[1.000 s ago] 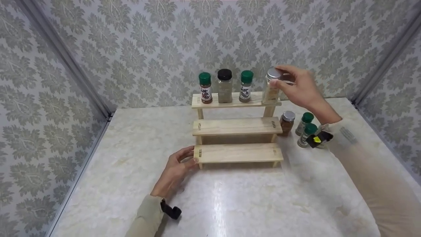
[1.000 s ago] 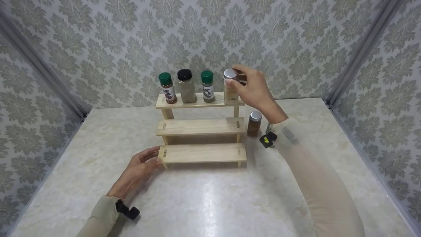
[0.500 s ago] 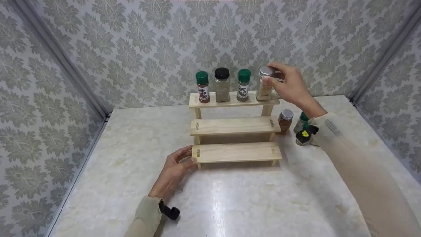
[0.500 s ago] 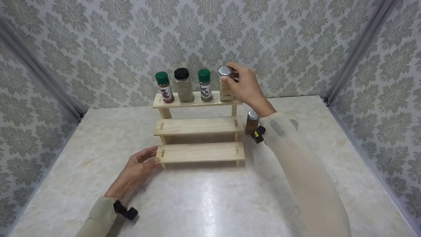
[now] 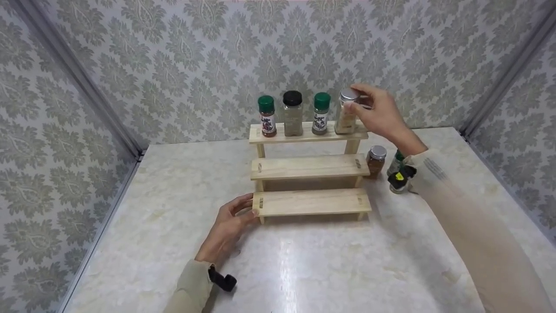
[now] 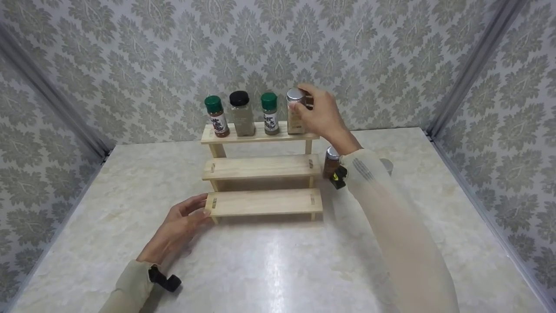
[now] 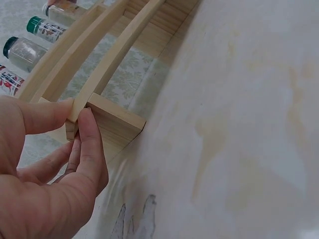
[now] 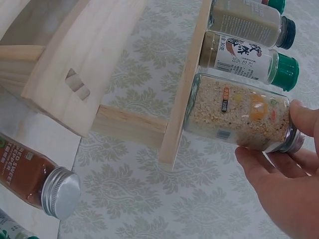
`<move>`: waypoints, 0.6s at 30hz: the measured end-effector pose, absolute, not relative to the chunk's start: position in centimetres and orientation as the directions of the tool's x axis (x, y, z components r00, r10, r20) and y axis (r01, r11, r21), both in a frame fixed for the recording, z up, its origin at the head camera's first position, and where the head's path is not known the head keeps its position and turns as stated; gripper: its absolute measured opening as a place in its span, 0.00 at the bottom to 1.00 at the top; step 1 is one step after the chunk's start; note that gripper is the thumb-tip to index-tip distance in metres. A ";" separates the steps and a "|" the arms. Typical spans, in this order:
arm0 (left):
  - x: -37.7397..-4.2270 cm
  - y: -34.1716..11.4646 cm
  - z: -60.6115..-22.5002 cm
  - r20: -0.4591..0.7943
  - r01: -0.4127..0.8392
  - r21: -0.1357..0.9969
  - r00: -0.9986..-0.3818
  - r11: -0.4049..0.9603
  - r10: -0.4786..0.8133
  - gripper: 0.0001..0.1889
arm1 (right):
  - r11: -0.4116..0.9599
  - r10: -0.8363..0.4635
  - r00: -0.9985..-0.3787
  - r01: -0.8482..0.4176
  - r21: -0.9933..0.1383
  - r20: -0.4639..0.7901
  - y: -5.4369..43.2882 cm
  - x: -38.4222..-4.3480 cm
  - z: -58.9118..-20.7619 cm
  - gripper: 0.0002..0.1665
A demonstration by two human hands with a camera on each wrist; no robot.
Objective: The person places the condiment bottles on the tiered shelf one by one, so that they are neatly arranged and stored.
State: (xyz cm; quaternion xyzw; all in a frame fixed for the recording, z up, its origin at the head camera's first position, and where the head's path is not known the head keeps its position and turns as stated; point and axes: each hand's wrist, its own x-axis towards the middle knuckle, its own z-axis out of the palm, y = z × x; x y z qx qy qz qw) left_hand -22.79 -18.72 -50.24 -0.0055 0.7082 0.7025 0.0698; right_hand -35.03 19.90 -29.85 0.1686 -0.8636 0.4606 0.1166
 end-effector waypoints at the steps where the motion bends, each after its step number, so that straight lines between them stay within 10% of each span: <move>1: -22.8 -18.7 -50.2 -0.106 -0.105 0.994 -0.990 0.009 0.090 0.29 | 0.519 -0.184 -0.920 -0.390 -0.761 0.346 20.0 -34.9 -29.7 0.34; 18: -23.0 -18.6 -50.3 -0.144 -0.144 0.990 -0.987 0.007 0.077 0.30 | 0.595 -0.158 -0.928 -0.361 -0.718 0.336 25.5 -30.8 -29.5 0.39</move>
